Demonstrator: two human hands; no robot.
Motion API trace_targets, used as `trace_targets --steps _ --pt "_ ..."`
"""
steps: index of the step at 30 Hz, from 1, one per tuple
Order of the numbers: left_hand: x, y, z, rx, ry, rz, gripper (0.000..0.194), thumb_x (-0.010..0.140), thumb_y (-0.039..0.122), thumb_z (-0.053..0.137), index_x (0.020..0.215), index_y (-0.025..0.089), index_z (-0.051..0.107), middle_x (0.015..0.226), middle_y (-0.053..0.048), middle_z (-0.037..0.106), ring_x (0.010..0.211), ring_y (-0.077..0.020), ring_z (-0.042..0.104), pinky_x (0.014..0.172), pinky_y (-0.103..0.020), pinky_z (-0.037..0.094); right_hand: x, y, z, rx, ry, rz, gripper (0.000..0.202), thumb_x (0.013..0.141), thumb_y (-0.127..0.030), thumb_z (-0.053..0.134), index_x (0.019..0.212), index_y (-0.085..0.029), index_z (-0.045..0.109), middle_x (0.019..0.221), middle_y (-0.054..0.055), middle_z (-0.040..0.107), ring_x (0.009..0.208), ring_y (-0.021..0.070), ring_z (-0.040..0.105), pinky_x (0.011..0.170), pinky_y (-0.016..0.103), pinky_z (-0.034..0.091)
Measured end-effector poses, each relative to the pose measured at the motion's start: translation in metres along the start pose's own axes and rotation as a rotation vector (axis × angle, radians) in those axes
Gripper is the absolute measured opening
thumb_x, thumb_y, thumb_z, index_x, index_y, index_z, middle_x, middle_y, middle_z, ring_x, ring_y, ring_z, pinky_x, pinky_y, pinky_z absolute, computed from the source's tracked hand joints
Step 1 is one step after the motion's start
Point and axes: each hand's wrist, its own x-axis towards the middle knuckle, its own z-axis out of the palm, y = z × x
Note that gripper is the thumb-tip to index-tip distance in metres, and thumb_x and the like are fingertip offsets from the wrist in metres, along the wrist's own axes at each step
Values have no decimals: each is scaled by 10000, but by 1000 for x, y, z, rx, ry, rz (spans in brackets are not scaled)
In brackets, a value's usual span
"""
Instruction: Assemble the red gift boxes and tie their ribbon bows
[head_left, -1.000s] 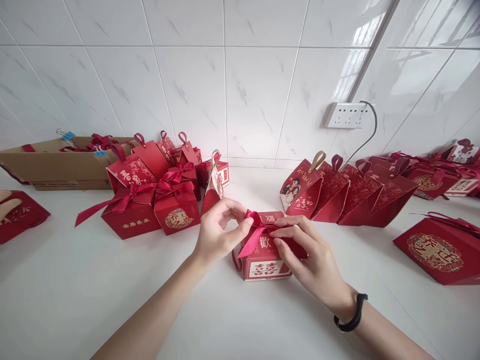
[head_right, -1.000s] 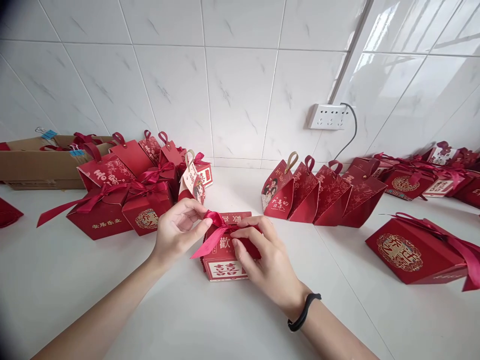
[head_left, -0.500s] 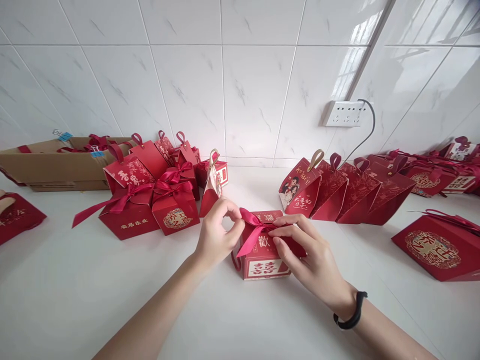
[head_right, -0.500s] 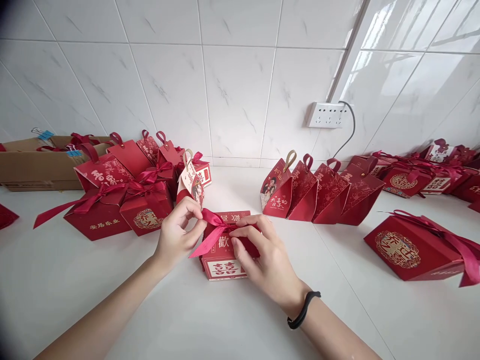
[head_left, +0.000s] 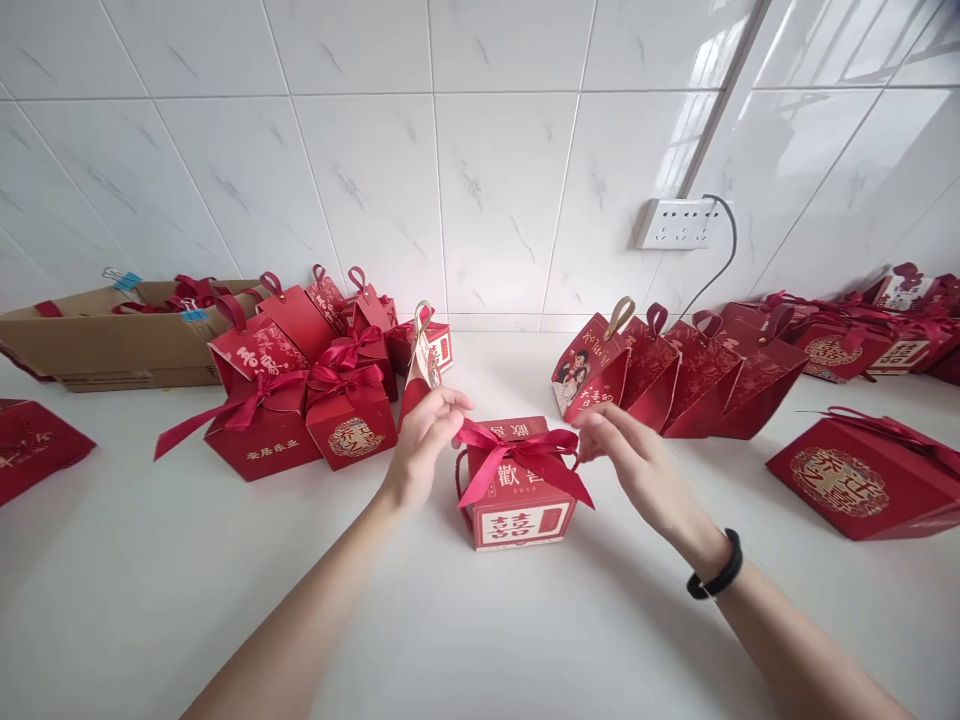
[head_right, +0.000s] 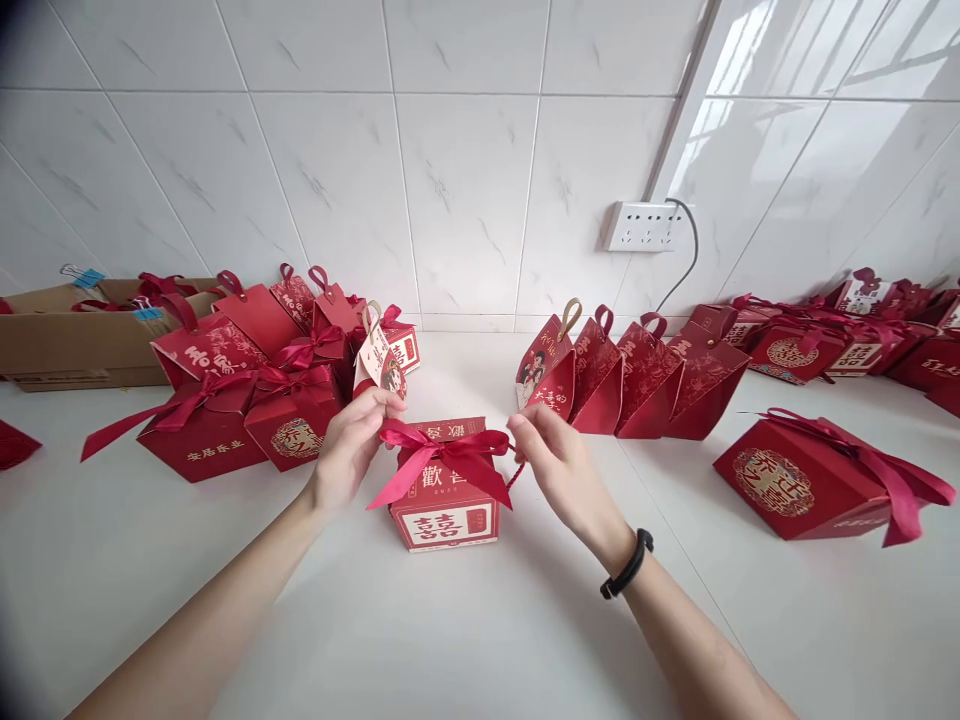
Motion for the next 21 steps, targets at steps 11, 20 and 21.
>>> trace_targets --steps 11,20,21 --pt "7 -4 -8 -313 -88 -356 299 598 256 774 804 153 583 702 31 548 649 -81 499 627 -207 340 5 19 16 453 -375 199 418 732 -564 606 595 -177 530 529 -25 481 512 113 456 527 256 390" --pt "1 -8 -2 -411 -94 -372 278 581 275 739 728 140 545 668 -2 557 614 -105 516 597 -235 366 7 26 10 740 -369 346 472 703 -491 685 484 -177 408 502 -51 377 477 70 385 472 208 355" --pt "1 -6 -3 -413 -91 -366 285 582 290 727 751 144 550 672 1 553 612 -104 513 592 -234 369 8 26 9 752 -370 359 479 696 -511 683 489 -174 412 487 -59 357 455 60 364 454 199 344"
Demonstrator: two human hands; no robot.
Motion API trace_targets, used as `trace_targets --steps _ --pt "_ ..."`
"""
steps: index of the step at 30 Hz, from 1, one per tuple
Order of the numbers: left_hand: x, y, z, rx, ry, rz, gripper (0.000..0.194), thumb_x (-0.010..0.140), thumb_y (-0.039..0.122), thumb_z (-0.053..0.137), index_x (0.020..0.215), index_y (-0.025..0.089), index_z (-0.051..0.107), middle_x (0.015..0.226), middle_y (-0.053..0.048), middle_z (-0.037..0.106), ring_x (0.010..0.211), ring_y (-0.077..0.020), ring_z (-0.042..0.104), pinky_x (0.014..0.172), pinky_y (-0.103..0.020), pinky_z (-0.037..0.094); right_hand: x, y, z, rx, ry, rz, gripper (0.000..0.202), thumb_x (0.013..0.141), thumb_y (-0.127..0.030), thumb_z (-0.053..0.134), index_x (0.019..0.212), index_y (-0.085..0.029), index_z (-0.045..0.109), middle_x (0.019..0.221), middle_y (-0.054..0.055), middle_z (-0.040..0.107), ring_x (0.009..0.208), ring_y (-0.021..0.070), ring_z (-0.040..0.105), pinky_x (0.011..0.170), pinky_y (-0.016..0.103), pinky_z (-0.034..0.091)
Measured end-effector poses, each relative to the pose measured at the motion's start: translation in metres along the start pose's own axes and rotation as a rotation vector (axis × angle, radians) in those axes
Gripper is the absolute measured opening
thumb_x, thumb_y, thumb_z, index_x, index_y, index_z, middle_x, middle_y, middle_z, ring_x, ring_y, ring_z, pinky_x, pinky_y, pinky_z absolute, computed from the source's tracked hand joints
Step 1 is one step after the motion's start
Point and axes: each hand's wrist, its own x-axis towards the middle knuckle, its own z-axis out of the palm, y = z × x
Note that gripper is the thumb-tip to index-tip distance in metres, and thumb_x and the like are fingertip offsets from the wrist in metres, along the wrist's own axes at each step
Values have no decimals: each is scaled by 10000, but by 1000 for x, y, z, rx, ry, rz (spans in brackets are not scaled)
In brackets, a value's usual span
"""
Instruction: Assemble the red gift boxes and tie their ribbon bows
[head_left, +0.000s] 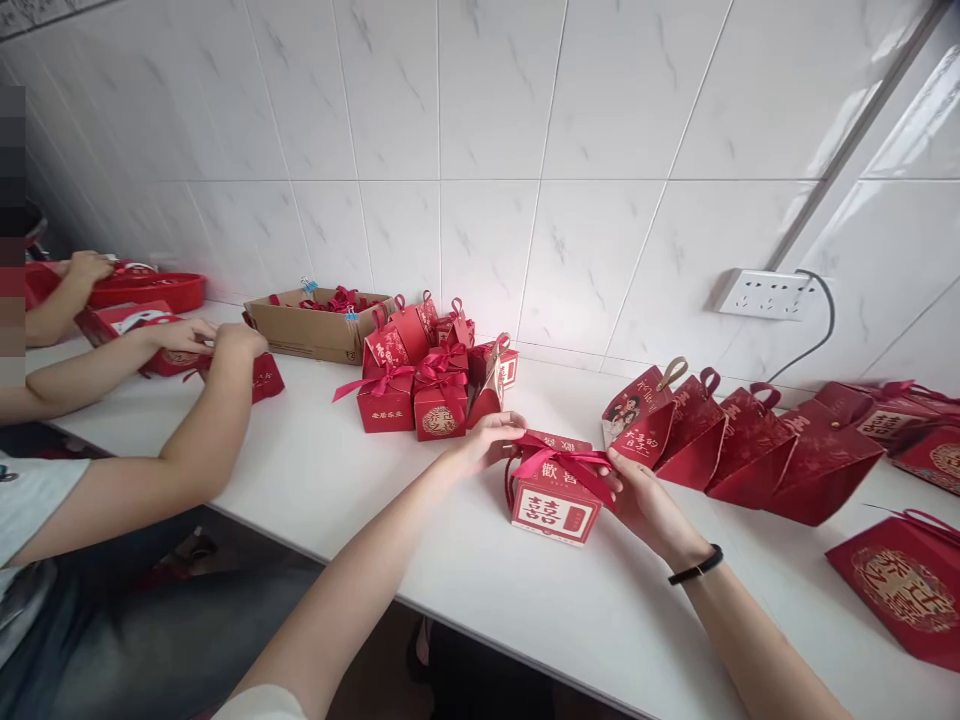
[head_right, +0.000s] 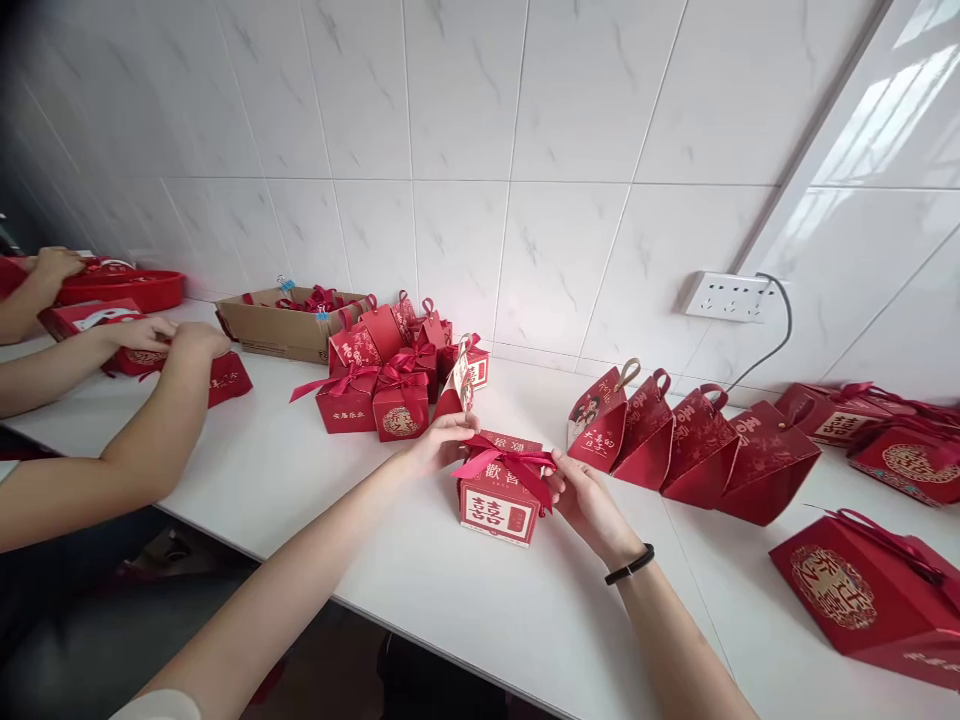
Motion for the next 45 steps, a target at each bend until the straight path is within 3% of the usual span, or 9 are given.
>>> trace_targets --steps 3,5,8,13,17,20,25,31,45 --pt "-3 8 -4 13 7 26 297 605 375 684 765 164 550 631 24 517 571 -92 483 562 -222 369 -4 -4 -4 -49 -69 74 517 665 -614 645 495 -170 442 414 -99 241 347 23 214 353 180 203" --pt "-6 16 -10 59 -14 20 309 667 450 638 650 163 525 533 40 464 491 -75 429 512 -209 348 -7 -7 -6 -146 -143 122 543 668 -646 613 473 -163 459 368 -114 193 307 9 144 338 177 99" --pt "-14 30 -15 188 -158 -109 464 729 544 586 506 142 528 419 8 474 372 -73 390 405 -217 290 -10 -9 -5 -273 -215 134 535 696 -608 610 445 -146 508 303 -98 238 258 14 198 325 177 69" --pt "-24 41 -3 477 -445 -348 492 736 561 599 572 99 642 506 -77 634 325 -93 462 329 -221 255 -10 -5 -3 -308 -257 134 481 669 -531 683 449 -138 515 322 -64 360 264 34 319 302 175 171" --pt "-24 41 5 536 -478 -324 438 718 536 641 620 110 661 557 -62 663 349 -76 473 350 -220 286 -10 1 -11 -248 -217 236 464 619 -560 716 474 -172 507 359 -57 390 310 78 413 356 225 377" --pt "-20 36 -1 451 -543 -335 443 689 546 665 686 104 695 644 -100 692 452 -110 559 355 -224 276 -6 6 -20 -212 -256 229 438 653 -514 714 438 -195 505 463 32 553 478 159 574 553 309 506" --pt "-15 29 -10 357 -642 -387 438 698 528 665 652 95 708 704 -147 707 623 -188 648 413 -237 388 -8 2 -17 -161 -359 203 431 694 -440 709 419 -169 518 515 58 612 553 174 618 633 324 506" --pt "-12 24 -20 300 -675 -432 337 706 429 686 578 118 685 794 -160 721 767 -241 674 555 -285 506 -7 -4 -11 -143 -331 189 403 653 -396 742 414 -139 544 475 19 597 529 161 640 592 288 504" --pt "-15 27 -22 318 -713 -427 269 695 384 691 564 149 702 965 -125 709 934 -259 653 643 -293 523 -5 -5 -14 -119 -347 159 368 683 -339 703 426 -134 537 486 14 607 533 163 645 612 304 534"
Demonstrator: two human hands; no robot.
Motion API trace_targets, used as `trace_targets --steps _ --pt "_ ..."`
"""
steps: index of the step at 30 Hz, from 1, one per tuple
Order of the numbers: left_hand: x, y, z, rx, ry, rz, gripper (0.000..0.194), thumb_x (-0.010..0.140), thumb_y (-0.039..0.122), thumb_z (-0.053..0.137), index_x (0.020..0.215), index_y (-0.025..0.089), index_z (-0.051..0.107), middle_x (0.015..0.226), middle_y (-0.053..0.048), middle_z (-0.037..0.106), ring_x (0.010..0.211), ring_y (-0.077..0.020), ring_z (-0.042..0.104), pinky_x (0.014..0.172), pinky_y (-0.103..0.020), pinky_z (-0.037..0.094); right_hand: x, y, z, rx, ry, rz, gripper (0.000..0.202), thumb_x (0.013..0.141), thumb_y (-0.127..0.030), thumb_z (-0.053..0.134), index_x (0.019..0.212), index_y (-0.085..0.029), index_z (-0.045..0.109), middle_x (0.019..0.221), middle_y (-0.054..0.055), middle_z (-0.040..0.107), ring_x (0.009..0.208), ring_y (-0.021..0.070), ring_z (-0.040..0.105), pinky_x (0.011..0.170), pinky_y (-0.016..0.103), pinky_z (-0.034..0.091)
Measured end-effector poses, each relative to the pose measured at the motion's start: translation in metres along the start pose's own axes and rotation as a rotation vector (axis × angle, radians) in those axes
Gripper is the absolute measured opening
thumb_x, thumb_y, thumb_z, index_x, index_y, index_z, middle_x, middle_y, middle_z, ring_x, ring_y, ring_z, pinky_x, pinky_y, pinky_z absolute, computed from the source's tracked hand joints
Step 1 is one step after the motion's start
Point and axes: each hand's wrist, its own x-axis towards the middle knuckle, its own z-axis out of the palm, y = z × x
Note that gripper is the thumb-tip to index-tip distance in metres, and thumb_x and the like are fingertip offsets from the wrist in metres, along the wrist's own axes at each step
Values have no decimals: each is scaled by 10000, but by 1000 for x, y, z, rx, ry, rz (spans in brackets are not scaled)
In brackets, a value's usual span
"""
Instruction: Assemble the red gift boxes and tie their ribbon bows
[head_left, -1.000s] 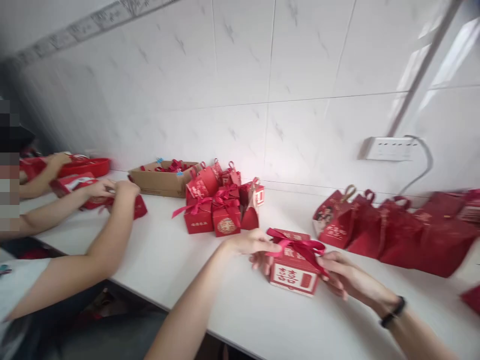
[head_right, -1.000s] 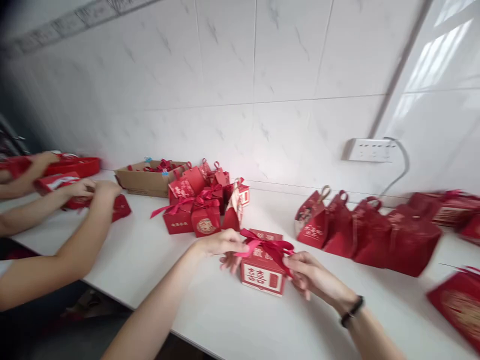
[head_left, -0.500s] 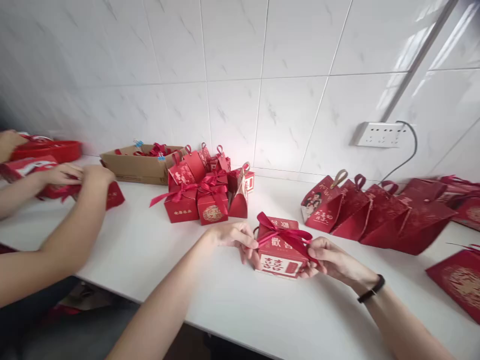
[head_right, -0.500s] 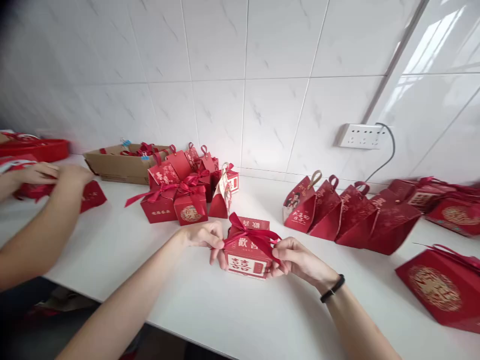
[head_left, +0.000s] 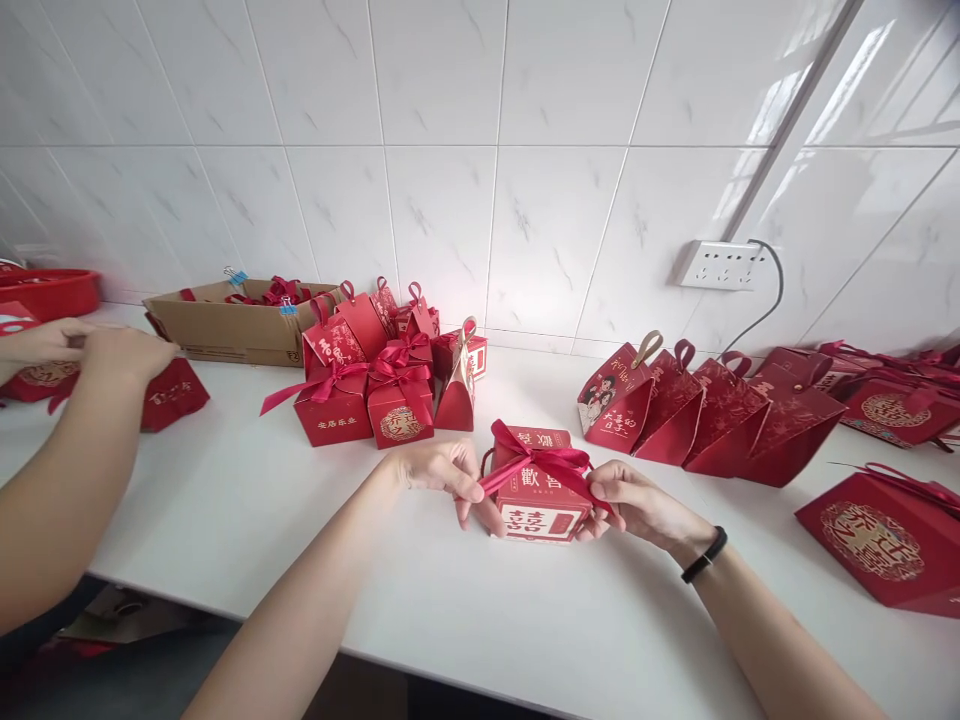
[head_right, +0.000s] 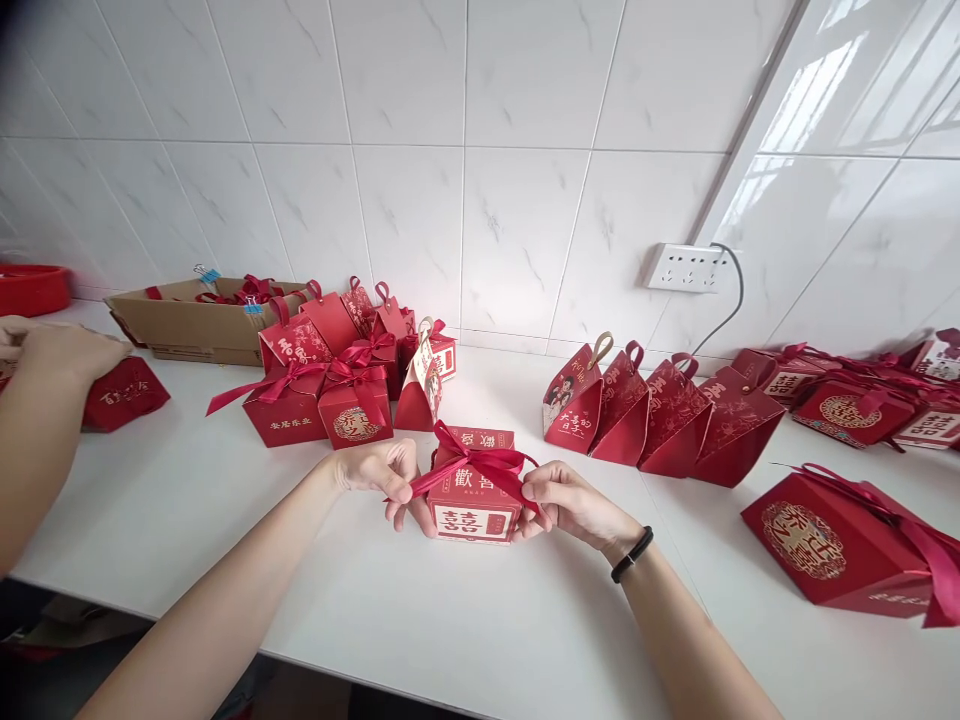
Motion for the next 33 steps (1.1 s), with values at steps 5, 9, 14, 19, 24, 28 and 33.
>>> trace_targets --steps 5,9,14,19,24,28,33 --pt "-3 4 2 79 19 -22 308 643 431 713 523 150 669 878 -134 723 817 -270 664 591 -315 492 0 -2 1 -33 -13 4 377 673 -382 699 435 -149 522 464 -8 554 503 140 601 606 317 538" --pt "-3 3 -4 -15 71 -75 589 616 708 576 405 161 515 495 -111 630 514 -227 614 384 -264 366 -1 -4 4 -57 140 -123 447 703 -512 651 462 -171 492 362 -110 228 313 42 270 372 227 421" --pt "12 -1 -2 -89 657 145 585 708 726 455 591 154 480 589 -31 593 412 -92 492 351 -186 292 2 -6 13 -172 466 -339 312 732 -466 664 692 -176 552 520 -74 342 429 46 288 355 168 281" --pt "26 2 12 8 756 302 438 705 584 612 711 173 460 483 82 372 342 -37 303 331 -167 234 5 -2 19 -278 393 -299 321 713 -445 695 851 -182 571 668 -33 504 444 44 390 348 176 289" --pt "30 4 16 67 856 307 348 703 481 654 724 175 489 424 93 386 321 -38 305 331 -164 247 9 2 23 -212 402 -265 324 730 -466 673 701 -174 537 551 -51 489 387 41 379 331 182 288" --pt "30 5 17 79 900 289 328 714 443 646 645 171 475 449 62 455 385 -65 431 374 -167 314 10 1 24 -128 453 -263 361 748 -461 660 613 -169 496 508 -63 420 384 37 351 334 181 293" --pt "22 7 13 59 764 184 344 735 431 638 602 150 490 512 35 490 451 -75 478 417 -181 369 8 -2 26 -159 476 -182 393 758 -498 632 616 -161 488 602 -28 488 476 59 441 406 186 355"
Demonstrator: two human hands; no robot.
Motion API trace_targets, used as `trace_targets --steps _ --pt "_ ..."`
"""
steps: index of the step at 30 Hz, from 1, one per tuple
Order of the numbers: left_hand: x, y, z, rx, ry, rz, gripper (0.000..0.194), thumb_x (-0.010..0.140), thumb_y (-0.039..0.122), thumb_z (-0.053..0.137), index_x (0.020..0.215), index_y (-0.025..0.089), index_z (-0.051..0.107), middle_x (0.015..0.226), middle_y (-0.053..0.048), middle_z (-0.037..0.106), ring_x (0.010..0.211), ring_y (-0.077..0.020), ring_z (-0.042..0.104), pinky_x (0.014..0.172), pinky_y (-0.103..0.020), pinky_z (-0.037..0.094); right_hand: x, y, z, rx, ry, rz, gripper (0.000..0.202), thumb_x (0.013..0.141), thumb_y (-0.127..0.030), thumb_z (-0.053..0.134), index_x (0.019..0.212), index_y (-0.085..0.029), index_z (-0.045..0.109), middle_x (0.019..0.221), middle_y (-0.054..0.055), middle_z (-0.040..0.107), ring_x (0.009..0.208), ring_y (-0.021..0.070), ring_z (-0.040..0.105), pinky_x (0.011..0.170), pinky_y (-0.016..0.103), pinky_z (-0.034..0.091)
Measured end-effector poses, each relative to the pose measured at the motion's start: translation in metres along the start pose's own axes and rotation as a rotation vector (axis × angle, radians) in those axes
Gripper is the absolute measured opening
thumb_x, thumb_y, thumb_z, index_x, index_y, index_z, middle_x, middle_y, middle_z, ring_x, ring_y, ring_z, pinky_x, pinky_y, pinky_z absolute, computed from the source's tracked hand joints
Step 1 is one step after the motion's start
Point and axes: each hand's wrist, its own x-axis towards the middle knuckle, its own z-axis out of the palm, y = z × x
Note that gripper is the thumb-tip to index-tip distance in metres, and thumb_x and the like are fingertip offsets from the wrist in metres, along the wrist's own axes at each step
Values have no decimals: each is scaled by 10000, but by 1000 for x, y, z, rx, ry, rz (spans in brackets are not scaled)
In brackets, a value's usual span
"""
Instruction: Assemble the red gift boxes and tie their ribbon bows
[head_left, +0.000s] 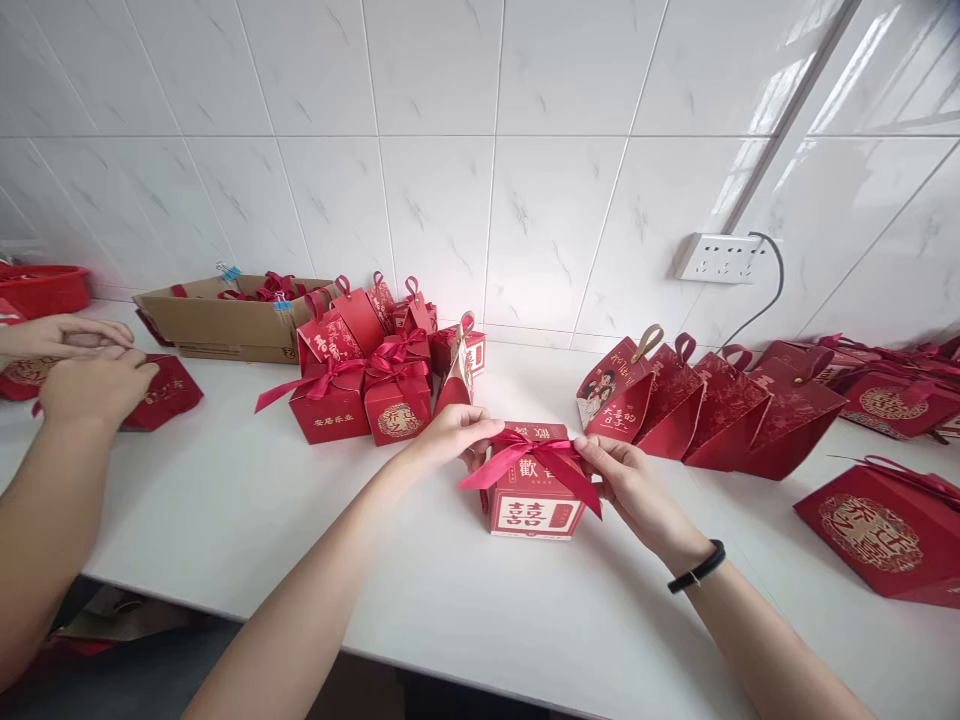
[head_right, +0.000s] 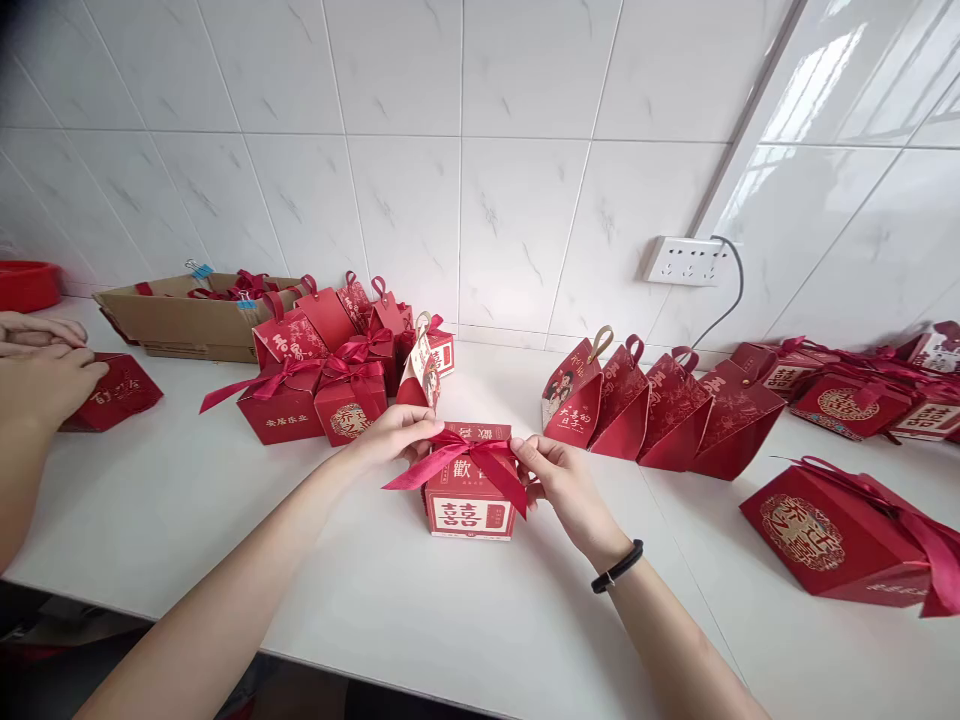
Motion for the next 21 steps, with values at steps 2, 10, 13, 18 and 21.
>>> trace_targets --steps 2,10,13,18,21 --pt "-1 -1 -5 -23 -77 -26 335 744 425 637 618 142 510 560 18 525 498 -82 506 440 -183 384 -1 -2 0 -22 25 22 410 751 -515 628 602 -162 483 612 -21 506 509 73 470 434 192 382" --pt "1 -4 -6 -55 -127 -21 430 669 484 703 589 143 452 558 30 505 502 -81 497 446 -195 375 -1 -3 -1 171 -53 34 302 761 -439 648 689 -148 612 613 -7 554 531 83 496 430 182 394" --pt "1 -3 -4 -79 -137 -21 454 632 489 729 568 143 443 559 20 533 520 -103 543 497 -232 430 1 -2 -1 258 -60 58 265 747 -402 670 694 -147 616 604 -5 563 538 83 502 455 180 403" --pt "2 -7 -4 -97 -126 33 357 627 402 750 602 124 527 566 22 545 527 -95 543 554 -248 445 4 0 1 388 -16 92 263 690 -335 715 598 -156 547 541 -43 497 449 47 399 429 172 363" --pt "4 -10 -1 -94 -96 64 325 642 397 727 648 126 549 554 28 526 521 -90 512 538 -240 415 5 0 0 342 -2 64 285 695 -360 700 586 -165 523 541 -45 464 447 56 392 423 190 355"
